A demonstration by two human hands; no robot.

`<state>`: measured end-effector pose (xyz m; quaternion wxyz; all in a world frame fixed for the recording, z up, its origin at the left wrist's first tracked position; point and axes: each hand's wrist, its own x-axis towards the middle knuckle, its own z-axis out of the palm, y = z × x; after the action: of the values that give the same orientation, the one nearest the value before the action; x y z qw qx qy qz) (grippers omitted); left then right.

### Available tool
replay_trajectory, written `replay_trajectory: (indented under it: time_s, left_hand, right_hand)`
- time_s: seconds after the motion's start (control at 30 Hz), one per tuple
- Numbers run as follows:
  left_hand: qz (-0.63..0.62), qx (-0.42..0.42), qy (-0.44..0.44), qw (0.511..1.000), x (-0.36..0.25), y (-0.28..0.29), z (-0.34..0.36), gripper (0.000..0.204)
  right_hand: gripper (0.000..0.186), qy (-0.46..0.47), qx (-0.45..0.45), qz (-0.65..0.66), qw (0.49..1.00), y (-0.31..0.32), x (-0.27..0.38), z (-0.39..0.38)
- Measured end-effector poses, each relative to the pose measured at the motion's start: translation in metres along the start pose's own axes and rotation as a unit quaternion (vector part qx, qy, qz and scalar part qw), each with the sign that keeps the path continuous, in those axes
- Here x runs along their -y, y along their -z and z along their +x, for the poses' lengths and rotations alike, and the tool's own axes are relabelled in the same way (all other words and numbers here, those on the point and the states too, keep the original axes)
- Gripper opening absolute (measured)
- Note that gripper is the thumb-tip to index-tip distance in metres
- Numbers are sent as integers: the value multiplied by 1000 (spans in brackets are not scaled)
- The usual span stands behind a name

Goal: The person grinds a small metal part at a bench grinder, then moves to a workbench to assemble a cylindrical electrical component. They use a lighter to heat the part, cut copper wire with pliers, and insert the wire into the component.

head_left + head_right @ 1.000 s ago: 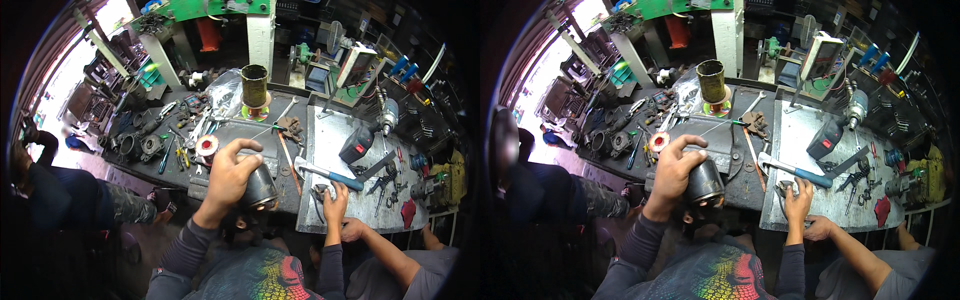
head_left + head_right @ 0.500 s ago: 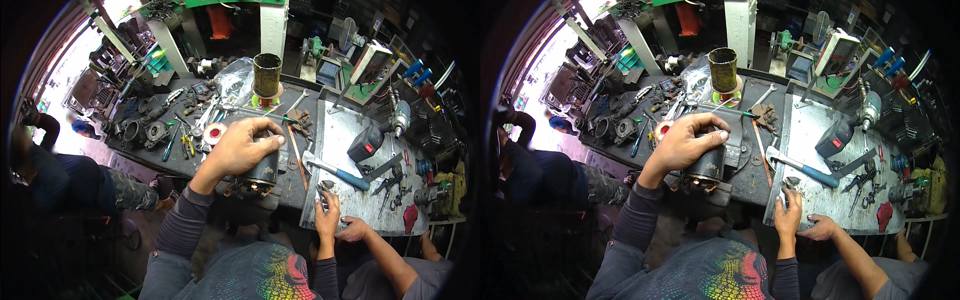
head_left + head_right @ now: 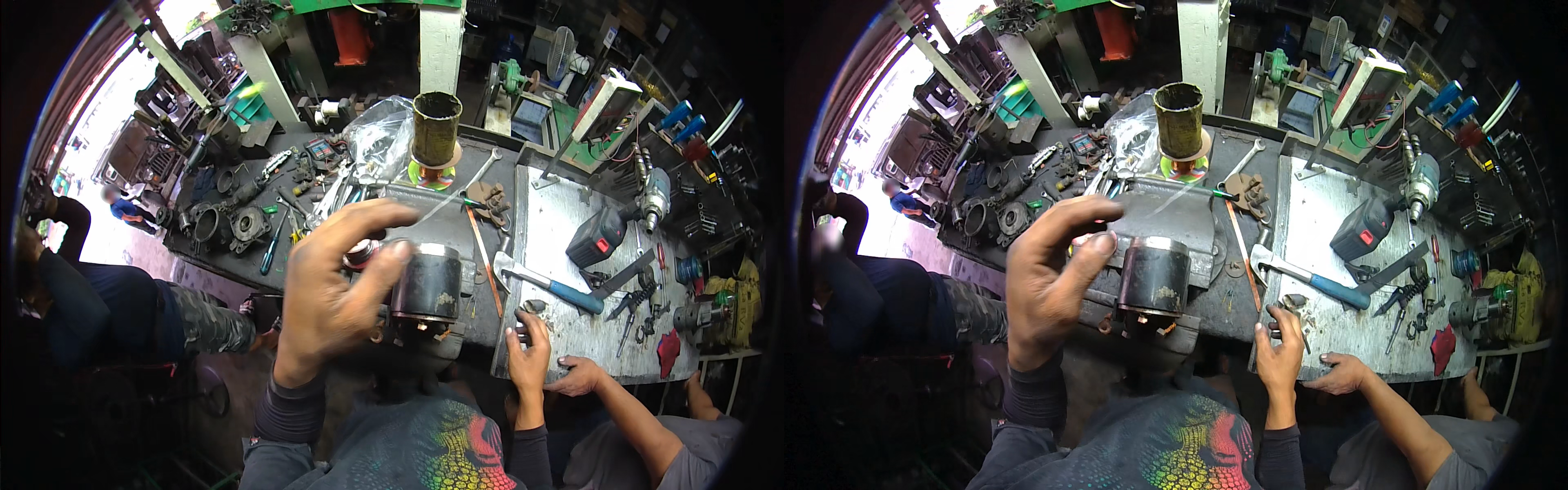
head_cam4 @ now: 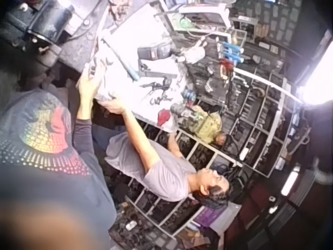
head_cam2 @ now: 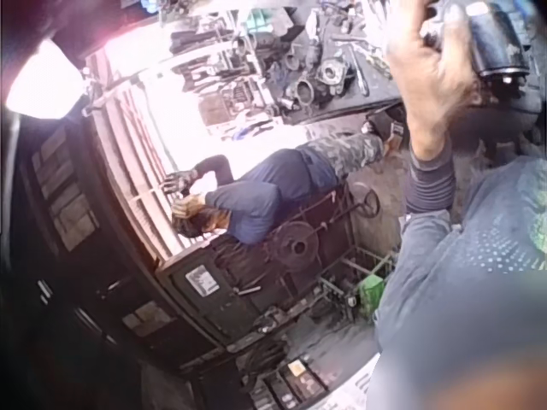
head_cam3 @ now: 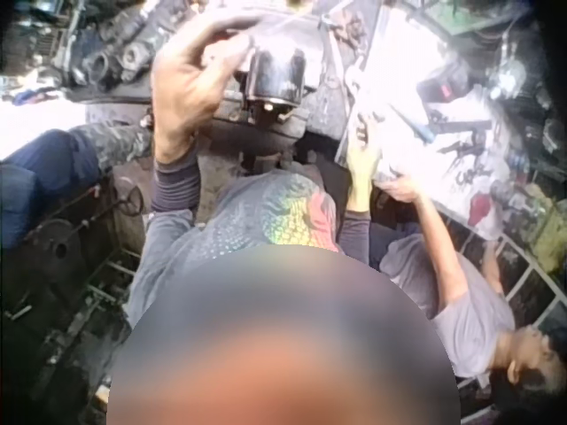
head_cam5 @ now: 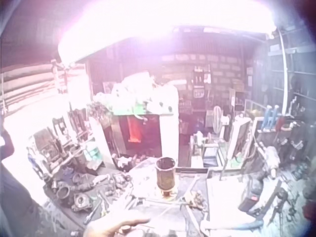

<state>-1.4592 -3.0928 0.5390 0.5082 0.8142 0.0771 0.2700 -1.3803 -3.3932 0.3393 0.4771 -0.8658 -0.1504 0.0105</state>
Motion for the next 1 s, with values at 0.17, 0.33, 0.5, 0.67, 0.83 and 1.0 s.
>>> replay_trajectory:
  time_s: [0.17, 0.33, 0.5, 0.67, 0.83, 1.0]
  left_hand:
    - [2, -71, -1, 997, 35, 32, -10, 40]
    - [-17, -43, 33, 998, 67, 49, -29, 64]
    - [-20, -183, 18, 983, 87, 34, -46, 62]
    - [115, -228, -44, 966, 98, 18, -56, 57]
    - [88, -239, -29, 967, 103, 18, -55, 50]
    - [93, -207, -46, 973, 102, 23, -51, 45]
  right_hand:
    - [48, -47, 73, 200, 976, 17, 38, 5]
    - [54, 23, 89, 205, 974, 31, 69, 21]
    - [18, -12, 24, 225, 974, 15, 56, 21]
    - [44, 248, -23, -55, 967, -3, 34, 2]
    - [46, -78, 53, 143, 985, -18, 41, -19]
    - [46, -97, 26, 123, 987, -26, 52, -15]
